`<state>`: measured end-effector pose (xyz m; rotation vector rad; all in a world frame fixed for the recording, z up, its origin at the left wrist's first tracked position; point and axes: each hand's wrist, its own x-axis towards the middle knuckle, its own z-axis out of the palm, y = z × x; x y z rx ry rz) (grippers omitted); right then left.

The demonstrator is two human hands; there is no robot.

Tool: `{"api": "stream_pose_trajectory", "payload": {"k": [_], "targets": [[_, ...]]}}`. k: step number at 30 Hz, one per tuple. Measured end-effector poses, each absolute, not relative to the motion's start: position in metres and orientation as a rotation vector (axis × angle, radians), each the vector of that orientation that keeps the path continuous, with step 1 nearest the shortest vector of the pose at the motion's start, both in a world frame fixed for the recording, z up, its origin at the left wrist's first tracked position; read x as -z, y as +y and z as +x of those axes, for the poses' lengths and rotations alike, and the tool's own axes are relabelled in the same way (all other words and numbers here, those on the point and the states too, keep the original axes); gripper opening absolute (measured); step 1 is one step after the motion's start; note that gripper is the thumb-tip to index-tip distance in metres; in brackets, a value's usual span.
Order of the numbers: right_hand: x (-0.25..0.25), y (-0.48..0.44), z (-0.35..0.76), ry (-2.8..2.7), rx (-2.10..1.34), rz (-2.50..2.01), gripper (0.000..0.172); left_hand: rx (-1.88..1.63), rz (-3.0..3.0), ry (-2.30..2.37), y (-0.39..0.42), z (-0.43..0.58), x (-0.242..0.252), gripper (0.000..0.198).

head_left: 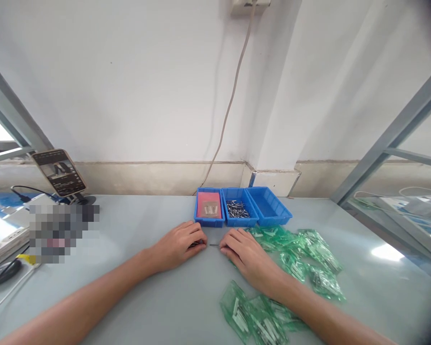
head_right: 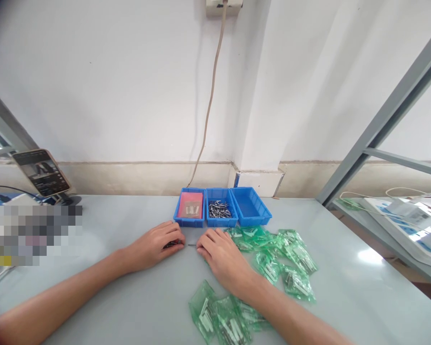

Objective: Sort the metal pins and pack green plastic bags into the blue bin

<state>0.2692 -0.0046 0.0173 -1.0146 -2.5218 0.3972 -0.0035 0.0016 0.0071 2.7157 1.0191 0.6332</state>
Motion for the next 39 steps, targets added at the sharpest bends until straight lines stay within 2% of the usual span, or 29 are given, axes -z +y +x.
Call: {"api": "stream_pose_trajectory", "payload": {"k": [5,11,22,39], "targets": [[-0.0174,-0.005,0.2704,-2.499,-0.452,-1.014,0.02,-0.638,2.709,1.036,0.0015,-0.0041,-0.0061,0.012],[-0.0156,-0.0031,0.2703,-2.471,-0.426,-1.025,0.014,-0.641,2.71,1.033,0.002,-0.0046,-0.0049,0.013],[-0.0222,-0.0056,0.2707,-2.439,-0.411,-1.006,0.014,-0.622,2.707,1.039,0.0016,-0.005,-0.0048,0.011],[-0.0229,-0.004,0.2702,-2.407,-0.437,-0.968,0.021,-0.616,2.714,1.039,0.0023,-0.0052,-0.0045,0.012]]}}
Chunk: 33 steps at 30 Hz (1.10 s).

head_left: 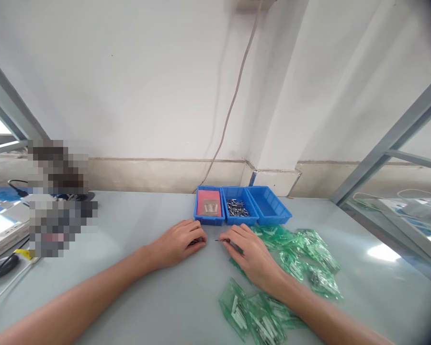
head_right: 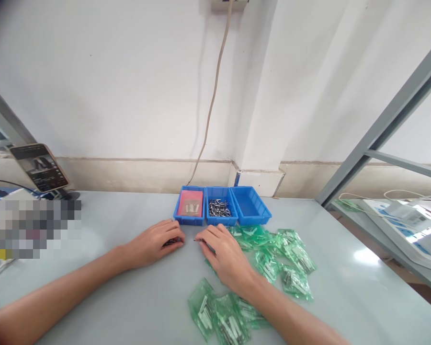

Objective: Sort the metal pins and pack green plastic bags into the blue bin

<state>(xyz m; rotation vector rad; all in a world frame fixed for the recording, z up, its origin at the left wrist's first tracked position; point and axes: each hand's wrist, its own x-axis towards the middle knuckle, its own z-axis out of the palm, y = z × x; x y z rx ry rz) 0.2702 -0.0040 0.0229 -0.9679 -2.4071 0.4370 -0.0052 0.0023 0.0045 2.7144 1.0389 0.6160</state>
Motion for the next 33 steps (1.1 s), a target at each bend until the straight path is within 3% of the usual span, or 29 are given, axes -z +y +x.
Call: {"api": "stream_pose_trajectory", "payload": {"k": [14,33], "targets": [[-0.0186,-0.0033,0.2699,-2.346,-0.473,-1.059,0.008,-0.614,2.737,1.031,0.003,-0.0045,-0.0036,0.013],[-0.0162,-0.0022,0.2711,-2.352,-0.49,-1.101,0.01,-0.65,2.729,1.023,0.002,-0.0042,-0.0047,0.012]]}}
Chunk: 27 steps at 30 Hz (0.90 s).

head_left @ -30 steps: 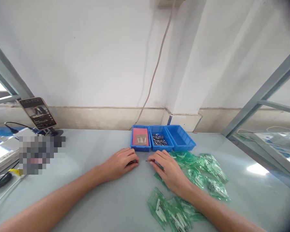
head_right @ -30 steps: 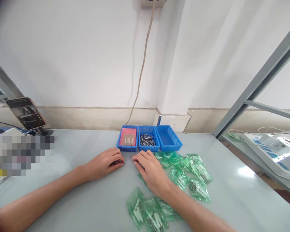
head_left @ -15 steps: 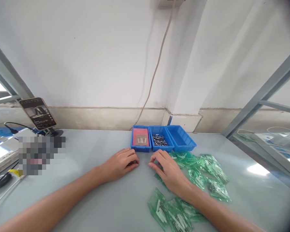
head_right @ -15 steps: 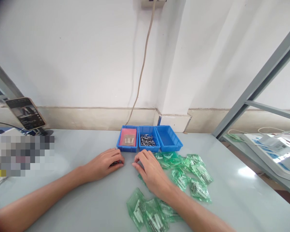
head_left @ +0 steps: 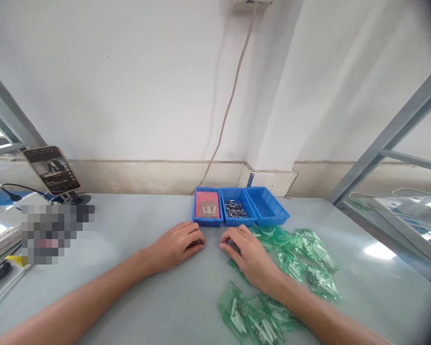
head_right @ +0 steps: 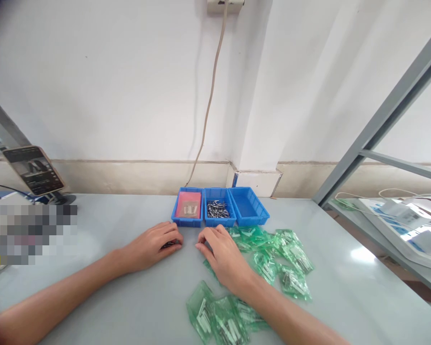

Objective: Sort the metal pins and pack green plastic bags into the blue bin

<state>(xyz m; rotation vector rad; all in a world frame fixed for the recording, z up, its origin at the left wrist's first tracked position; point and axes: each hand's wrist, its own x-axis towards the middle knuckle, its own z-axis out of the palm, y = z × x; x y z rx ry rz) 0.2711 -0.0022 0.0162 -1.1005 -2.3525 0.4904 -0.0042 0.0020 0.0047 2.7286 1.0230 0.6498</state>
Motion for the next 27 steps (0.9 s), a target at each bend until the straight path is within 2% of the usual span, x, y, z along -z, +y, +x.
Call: {"api": "stream_pose_trajectory", "payload": {"k": [10,27], "targets": [[-0.0132,-0.0016,0.2719,-2.312,-0.498,-1.143,0.008,-0.63,2.721,1.024,0.0014,-0.0034,-0.0068,0.011],[-0.0194,-0.0052,0.2693,-2.216,-0.622,-1.198,0.015,-0.593,2.715,1.034,0.0,-0.0038,-0.0061,0.011]]}}
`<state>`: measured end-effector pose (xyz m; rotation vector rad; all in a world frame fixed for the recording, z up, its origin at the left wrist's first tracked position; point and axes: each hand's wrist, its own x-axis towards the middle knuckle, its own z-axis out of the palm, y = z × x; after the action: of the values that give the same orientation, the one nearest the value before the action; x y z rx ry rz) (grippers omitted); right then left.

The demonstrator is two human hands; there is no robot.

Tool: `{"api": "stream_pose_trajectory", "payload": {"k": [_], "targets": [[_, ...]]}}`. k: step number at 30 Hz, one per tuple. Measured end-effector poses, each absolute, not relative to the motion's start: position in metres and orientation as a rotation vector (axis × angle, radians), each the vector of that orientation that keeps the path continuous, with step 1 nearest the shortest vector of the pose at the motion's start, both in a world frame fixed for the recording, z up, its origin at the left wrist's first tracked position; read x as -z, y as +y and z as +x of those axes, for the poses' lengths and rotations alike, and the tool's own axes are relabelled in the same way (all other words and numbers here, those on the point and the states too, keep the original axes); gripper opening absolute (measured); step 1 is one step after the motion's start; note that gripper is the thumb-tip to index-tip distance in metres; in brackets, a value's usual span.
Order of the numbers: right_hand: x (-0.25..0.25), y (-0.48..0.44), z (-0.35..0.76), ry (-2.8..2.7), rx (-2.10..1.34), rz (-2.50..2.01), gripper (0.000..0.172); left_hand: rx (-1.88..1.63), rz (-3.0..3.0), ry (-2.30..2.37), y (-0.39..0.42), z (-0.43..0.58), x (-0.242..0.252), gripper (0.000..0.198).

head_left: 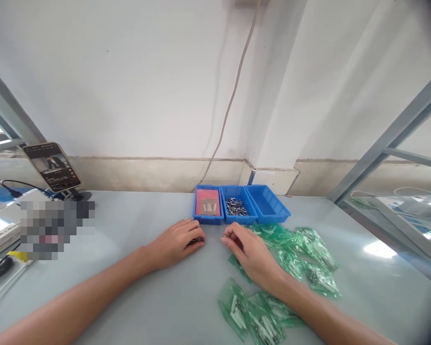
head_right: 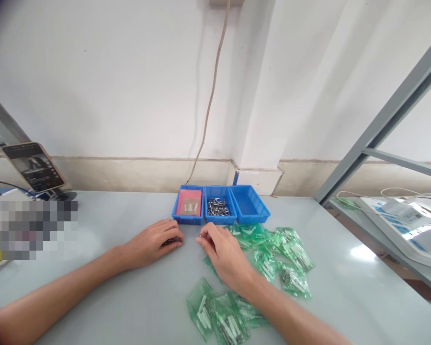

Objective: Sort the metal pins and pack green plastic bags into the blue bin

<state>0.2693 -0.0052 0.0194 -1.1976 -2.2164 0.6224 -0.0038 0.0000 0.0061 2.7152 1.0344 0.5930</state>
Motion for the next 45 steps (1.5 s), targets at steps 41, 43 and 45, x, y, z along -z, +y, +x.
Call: {"api": "stream_pose_trajectory", "payload": {"k": [41,43,45], "targets": [[-0.0168,-0.0056,0.2687,-2.209,-0.632,-1.229,0.017,-0.604,2.7,1.05,0.0015,-0.0043,-0.006,0.011],[-0.0171,-0.0057,0.2686,-2.207,-0.621,-1.221,0.015,-0.596,2.705,1.054,0.0015,-0.0044,-0.0065,0.01],[-0.018,-0.0061,0.2686,-2.202,-0.616,-1.214,0.013,-0.584,2.707,1.056,0.0013,-0.0043,-0.0073,0.01]]}}
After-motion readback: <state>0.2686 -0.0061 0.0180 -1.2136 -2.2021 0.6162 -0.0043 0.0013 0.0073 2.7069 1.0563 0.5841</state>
